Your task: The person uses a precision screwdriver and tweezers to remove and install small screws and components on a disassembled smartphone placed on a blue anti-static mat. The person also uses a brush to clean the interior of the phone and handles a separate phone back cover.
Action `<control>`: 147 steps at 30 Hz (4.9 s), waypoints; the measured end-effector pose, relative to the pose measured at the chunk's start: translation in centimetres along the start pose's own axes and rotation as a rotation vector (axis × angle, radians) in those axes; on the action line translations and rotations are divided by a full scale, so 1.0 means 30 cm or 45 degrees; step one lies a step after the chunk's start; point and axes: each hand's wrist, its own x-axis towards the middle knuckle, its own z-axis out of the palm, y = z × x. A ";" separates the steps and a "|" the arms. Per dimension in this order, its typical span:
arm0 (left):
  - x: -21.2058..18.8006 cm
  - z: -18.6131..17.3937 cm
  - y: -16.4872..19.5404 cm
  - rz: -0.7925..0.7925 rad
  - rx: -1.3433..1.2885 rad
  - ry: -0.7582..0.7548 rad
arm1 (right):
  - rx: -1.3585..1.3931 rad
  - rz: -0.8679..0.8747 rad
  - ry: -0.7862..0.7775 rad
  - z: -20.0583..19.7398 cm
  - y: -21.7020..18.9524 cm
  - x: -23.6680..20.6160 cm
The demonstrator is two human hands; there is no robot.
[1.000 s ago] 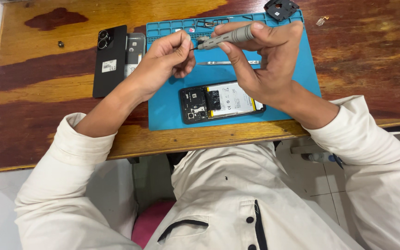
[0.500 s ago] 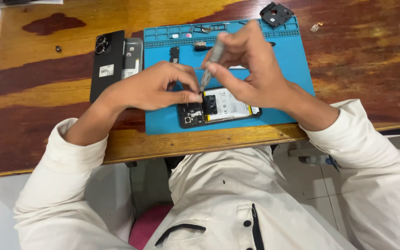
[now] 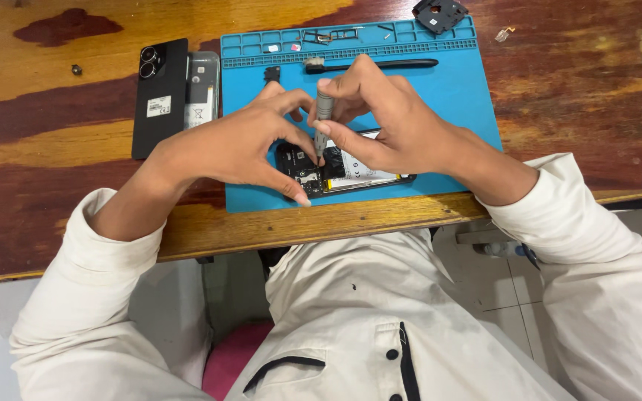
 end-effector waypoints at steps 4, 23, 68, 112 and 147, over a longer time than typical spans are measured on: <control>0.002 -0.001 -0.003 -0.025 -0.019 -0.021 | -0.022 0.021 -0.009 0.004 -0.009 -0.003; -0.132 -0.168 -0.120 -0.339 0.720 0.654 | 0.134 -0.026 -0.203 -0.052 -0.038 0.030; -0.130 -0.223 -0.127 -1.216 0.666 0.481 | -0.833 0.427 -0.218 -0.251 0.202 -0.009; -0.042 -0.051 -0.026 -0.545 -0.142 0.134 | -0.636 0.136 0.088 -0.242 0.118 -0.014; -0.141 -0.157 -0.093 -0.506 0.286 0.216 | -0.150 0.943 -0.851 -0.447 0.145 -0.120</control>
